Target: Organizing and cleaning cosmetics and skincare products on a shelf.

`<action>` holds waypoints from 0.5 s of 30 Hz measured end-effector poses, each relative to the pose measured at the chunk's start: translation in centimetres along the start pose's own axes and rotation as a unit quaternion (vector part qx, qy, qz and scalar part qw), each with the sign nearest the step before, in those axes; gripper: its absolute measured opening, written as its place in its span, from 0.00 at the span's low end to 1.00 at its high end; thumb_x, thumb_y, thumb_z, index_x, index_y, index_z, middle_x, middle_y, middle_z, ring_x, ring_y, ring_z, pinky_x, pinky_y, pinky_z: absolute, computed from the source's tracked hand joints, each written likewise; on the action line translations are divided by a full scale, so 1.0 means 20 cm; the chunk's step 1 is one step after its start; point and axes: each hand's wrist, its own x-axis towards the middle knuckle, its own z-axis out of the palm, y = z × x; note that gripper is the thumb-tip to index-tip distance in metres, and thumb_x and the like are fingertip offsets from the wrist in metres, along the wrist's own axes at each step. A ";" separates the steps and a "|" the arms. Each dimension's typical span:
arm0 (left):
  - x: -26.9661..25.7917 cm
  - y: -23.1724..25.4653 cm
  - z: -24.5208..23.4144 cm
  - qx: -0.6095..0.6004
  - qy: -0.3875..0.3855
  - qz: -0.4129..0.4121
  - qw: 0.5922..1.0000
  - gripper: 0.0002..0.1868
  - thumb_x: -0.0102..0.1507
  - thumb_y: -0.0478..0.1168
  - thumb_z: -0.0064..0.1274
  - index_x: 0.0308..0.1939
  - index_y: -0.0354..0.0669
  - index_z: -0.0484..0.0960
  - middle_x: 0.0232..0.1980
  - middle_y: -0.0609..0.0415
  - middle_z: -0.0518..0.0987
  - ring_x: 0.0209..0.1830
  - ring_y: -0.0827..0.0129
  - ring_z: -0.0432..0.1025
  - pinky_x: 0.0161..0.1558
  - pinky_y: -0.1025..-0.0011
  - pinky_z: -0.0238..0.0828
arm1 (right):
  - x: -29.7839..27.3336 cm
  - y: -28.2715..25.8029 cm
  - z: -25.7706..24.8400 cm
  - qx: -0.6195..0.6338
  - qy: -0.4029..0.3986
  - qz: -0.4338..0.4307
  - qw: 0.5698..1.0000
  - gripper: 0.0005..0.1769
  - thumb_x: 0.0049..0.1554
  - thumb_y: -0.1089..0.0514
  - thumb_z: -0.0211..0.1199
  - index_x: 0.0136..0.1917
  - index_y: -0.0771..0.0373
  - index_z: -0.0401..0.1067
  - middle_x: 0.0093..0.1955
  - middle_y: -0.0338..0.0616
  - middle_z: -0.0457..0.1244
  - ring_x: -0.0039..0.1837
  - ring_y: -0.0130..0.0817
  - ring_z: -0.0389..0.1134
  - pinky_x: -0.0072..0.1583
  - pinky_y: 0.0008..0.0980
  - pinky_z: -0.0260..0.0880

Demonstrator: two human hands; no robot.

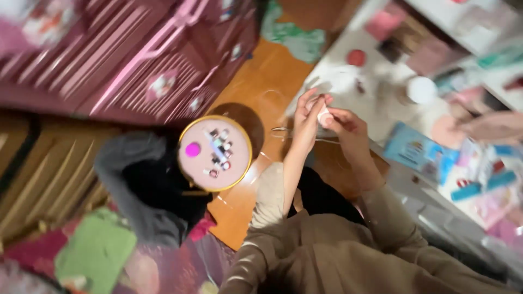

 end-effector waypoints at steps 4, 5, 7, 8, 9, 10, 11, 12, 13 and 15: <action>0.15 -0.29 0.37 0.052 -0.053 -0.068 0.995 0.19 0.72 0.36 0.51 0.66 0.34 0.70 0.55 0.48 0.79 0.56 0.65 0.75 0.58 0.69 0.72 | -0.01 -0.19 -0.32 0.046 0.133 0.033 0.989 0.17 0.63 0.64 0.64 0.64 0.71 0.71 0.58 0.44 0.68 0.59 0.30 0.70 0.62 0.30 0.73; 0.17 -0.34 0.45 0.088 -0.070 -0.080 0.990 0.16 0.72 0.37 0.51 0.63 0.34 0.74 0.53 0.49 0.79 0.54 0.68 0.74 0.56 0.72 0.71 | 0.00 -0.23 -0.39 0.046 0.160 0.013 0.986 0.17 0.63 0.63 0.63 0.65 0.70 0.71 0.58 0.44 0.69 0.58 0.30 0.71 0.62 0.31 0.74; 0.25 -0.49 0.58 0.126 -0.099 -0.097 0.982 0.14 0.73 0.38 0.51 0.60 0.35 0.77 0.52 0.51 0.80 0.52 0.70 0.74 0.54 0.74 0.70 | 0.02 -0.29 -0.51 0.048 0.198 -0.013 0.979 0.17 0.64 0.62 0.62 0.65 0.70 0.72 0.58 0.44 0.69 0.58 0.31 0.72 0.62 0.32 0.75; 0.29 -0.57 0.62 0.131 -0.114 -0.105 0.979 0.14 0.73 0.40 0.50 0.59 0.35 0.78 0.52 0.52 0.80 0.52 0.73 0.73 0.54 0.76 0.69 | 0.03 -0.32 -0.57 0.049 0.207 -0.016 0.977 0.18 0.64 0.62 0.62 0.66 0.69 0.71 0.59 0.44 0.69 0.58 0.30 0.71 0.62 0.33 0.75; 0.34 -0.65 0.66 0.136 -0.130 -0.113 0.976 0.14 0.73 0.41 0.50 0.57 0.35 0.79 0.51 0.54 0.79 0.52 0.75 0.72 0.53 0.77 0.69 | 0.04 -0.34 -0.63 0.050 0.215 -0.019 0.975 0.19 0.64 0.62 0.62 0.67 0.69 0.71 0.59 0.43 0.68 0.58 0.29 0.70 0.61 0.33 0.75; 0.38 -0.73 0.71 0.135 -0.140 -0.119 0.974 0.14 0.73 0.41 0.50 0.57 0.35 0.79 0.51 0.54 0.79 0.52 0.75 0.72 0.53 0.77 0.69 | 0.07 -0.35 -0.69 0.050 0.226 -0.022 0.973 0.19 0.64 0.62 0.62 0.67 0.69 0.71 0.59 0.43 0.68 0.58 0.29 0.70 0.61 0.33 0.75; 0.42 -0.81 0.75 0.111 -0.150 -0.150 0.971 0.14 0.74 0.42 0.50 0.57 0.34 0.79 0.49 0.54 0.79 0.49 0.74 0.72 0.49 0.76 0.69 | 0.10 -0.35 -0.75 0.052 0.243 -0.022 0.968 0.18 0.64 0.63 0.62 0.67 0.70 0.71 0.58 0.44 0.68 0.58 0.30 0.71 0.61 0.32 0.75; 0.45 -0.88 0.77 0.088 -0.157 -0.182 0.967 0.14 0.75 0.42 0.51 0.56 0.34 0.79 0.46 0.53 0.79 0.45 0.73 0.72 0.45 0.75 0.69 | 0.11 -0.35 -0.80 0.057 0.258 -0.019 0.964 0.18 0.64 0.63 0.63 0.66 0.71 0.71 0.58 0.46 0.68 0.58 0.30 0.71 0.60 0.32 0.75; 0.47 -0.90 0.83 0.090 -0.163 -0.189 0.964 0.14 0.75 0.42 0.51 0.56 0.34 0.79 0.46 0.53 0.79 0.45 0.73 0.72 0.45 0.75 0.69 | 0.15 -0.31 -0.86 0.059 0.268 -0.020 0.962 0.18 0.64 0.63 0.63 0.66 0.71 0.71 0.58 0.46 0.68 0.58 0.30 0.71 0.60 0.32 0.75; 0.54 -0.94 0.95 0.120 -0.181 -0.189 0.958 0.16 0.71 0.44 0.50 0.56 0.38 0.78 0.46 0.54 0.81 0.45 0.76 0.75 0.45 0.78 0.73 | 0.23 -0.25 -0.98 0.221 0.294 -0.032 0.929 0.19 0.63 0.63 0.63 0.66 0.73 0.71 0.58 0.46 0.68 0.57 0.33 0.72 0.62 0.33 0.74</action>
